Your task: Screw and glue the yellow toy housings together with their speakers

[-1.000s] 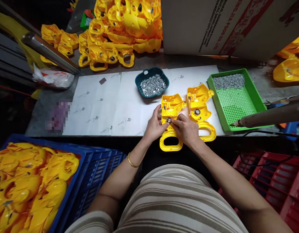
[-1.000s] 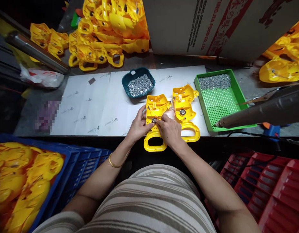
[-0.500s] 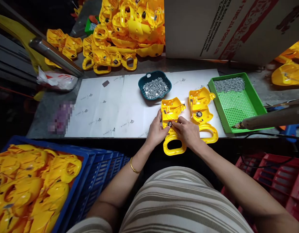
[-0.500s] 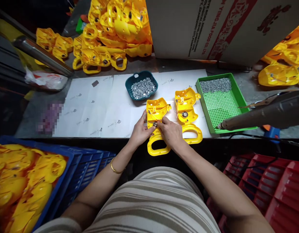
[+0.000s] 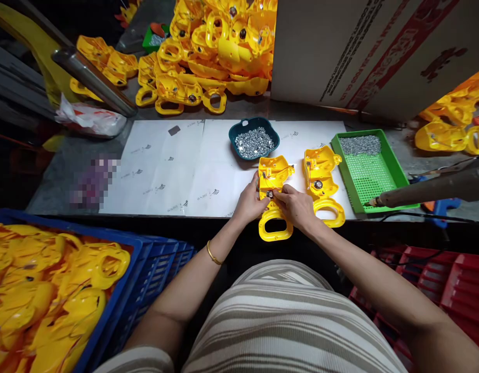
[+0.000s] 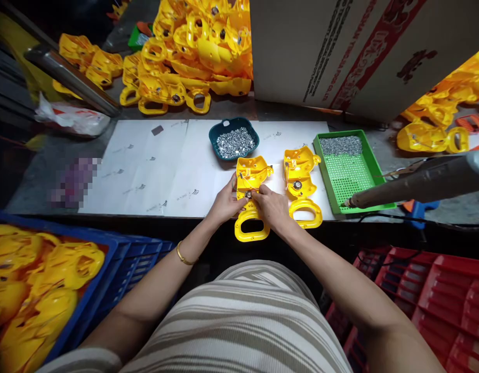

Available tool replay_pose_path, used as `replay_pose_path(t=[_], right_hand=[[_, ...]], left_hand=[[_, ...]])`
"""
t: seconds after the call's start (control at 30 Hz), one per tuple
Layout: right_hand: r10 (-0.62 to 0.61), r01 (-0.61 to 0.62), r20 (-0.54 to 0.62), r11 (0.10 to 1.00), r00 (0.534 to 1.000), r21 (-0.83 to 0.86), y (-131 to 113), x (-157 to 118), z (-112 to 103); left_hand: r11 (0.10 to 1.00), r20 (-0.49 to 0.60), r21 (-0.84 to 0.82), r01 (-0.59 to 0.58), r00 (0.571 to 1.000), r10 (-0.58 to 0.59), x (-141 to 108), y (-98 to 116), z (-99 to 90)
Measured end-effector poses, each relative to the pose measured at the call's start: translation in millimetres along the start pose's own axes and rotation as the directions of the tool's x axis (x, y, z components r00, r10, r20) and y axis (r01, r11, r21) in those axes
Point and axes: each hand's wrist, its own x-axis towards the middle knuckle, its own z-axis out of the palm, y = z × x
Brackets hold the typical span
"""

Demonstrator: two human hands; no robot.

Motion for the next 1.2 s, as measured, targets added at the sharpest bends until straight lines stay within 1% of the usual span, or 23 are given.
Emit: replay_pose_path(t=[0.03,0.1,0.17,0.23,0.27,0.3,0.33,0.4,0.47,0.53,0.6,0.67,0.73,0.8,0.83,0.87,0.93,0.97,1.03,1.1,1.13,1.17,1.2], right_hand=[[-0.017,0.018,-0.008,0.999,1.0,0.028,1,0,0],[-0.063,0.07,-0.051,0.987,0.997,0.147,7,1,-2],[-0.057,0.107,-0.169,0.947,0.984,0.303,15,-1,-8],[0.046,0.097,-0.336,0.913,0.941,0.396,25,-6,-20],[0.107,0.072,-0.399,0.91,0.911,0.408,29,-8,-27],[0.151,0.041,-0.434,0.914,0.888,0.403,34,-11,-33],[0.167,0.018,-0.436,0.921,0.884,0.39,38,-13,-39],[0.143,0.004,-0.369,0.928,0.918,0.372,45,-15,-46],[0.113,0.007,-0.303,0.93,0.946,0.367,49,-12,-48],[0.124,-0.013,-0.289,0.934,0.949,0.357,51,-4,-47],[0.141,-0.038,-0.295,0.943,0.945,0.33,51,8,-47],[0.126,-0.035,-0.287,0.953,0.95,0.3,49,22,-49],[0.083,-0.015,-0.256,0.966,0.963,0.256,46,35,-50],[0.032,0.01,-0.202,0.979,0.979,0.205,42,45,-50],[0.011,0.02,-0.169,0.984,0.986,0.18,41,49,-49],[-0.002,0.024,-0.136,0.987,0.991,0.161,39,52,-48],[-0.009,0.02,-0.081,0.989,0.997,0.144,38,57,-46],[-0.003,0.012,-0.069,0.99,0.998,0.142,38,57,-45],[0.01,0.003,-0.086,0.99,0.996,0.144,38,57,-43],[-0.002,0.027,-0.146,0.985,0.989,0.169,39,54,-43],[-0.015,0.051,-0.182,0.979,0.983,0.195,39,53,-44],[-0.027,0.079,-0.218,0.968,0.976,0.236,40,51,-44],[-0.027,0.103,-0.248,0.948,0.968,0.301,40,49,-44]], left_hand=[[1.0,0.027,-0.015,0.024,0.999,-0.024,0,1,0.2],[0.997,0.051,-0.043,0.058,0.997,-0.056,-2,4,0.4],[0.995,0.042,-0.072,0.074,0.997,-0.071,-4,5,0.7],[0.992,0.034,-0.096,0.08,0.996,-0.077,-6,5,1.1],[0.992,0.026,-0.102,0.074,0.997,-0.072,-8,5,1.5],[0.993,0.018,-0.104,0.064,0.998,-0.062,-9,5,1.8],[0.993,0.011,-0.104,0.051,0.999,-0.05,-10,5,2.3],[0.995,0.0,-0.091,0.039,0.999,-0.039,-12,7,3.1],[0.995,-0.002,-0.07,0.067,0.998,-0.067,-13,9,3.6],[0.993,-0.006,-0.048,0.11,0.994,-0.11,-15,10,3.5],[0.993,-0.036,-0.014,0.119,0.992,-0.119,-17,10,2.8],[0.994,-0.099,0.07,0.079,0.992,-0.072,-20,8,1.3],[0.974,-0.162,0.223,0.029,0.987,0.008,-24,6,-0.6],[0.913,-0.194,0.406,-0.044,0.972,0.133,-26,5,-2.5],[0.865,-0.193,0.494,-0.093,0.958,0.214,-27,6,-3.1],[0.804,-0.177,0.576,-0.15,0.937,0.302,-27,8,-3.5],[0.663,-0.1,0.702,-0.258,0.887,0.451,-24,14,-3.0],[0.598,-0.05,0.745,-0.295,0.87,0.49,-22,18,-2.2],[0.506,0.045,0.794,-0.337,0.863,0.504,-16,25,-0.2],[0.47,0.101,0.805,-0.361,0.865,0.491,-9,29,1.7],[0.473,0.11,0.797,-0.375,0.861,0.497,-7,30,2.3],[0.494,0.099,0.777,-0.39,0.851,0.516,-4,30,2.5],[0.537,0.063,0.741,-0.403,0.838,0.543,-3,28,2.4]])
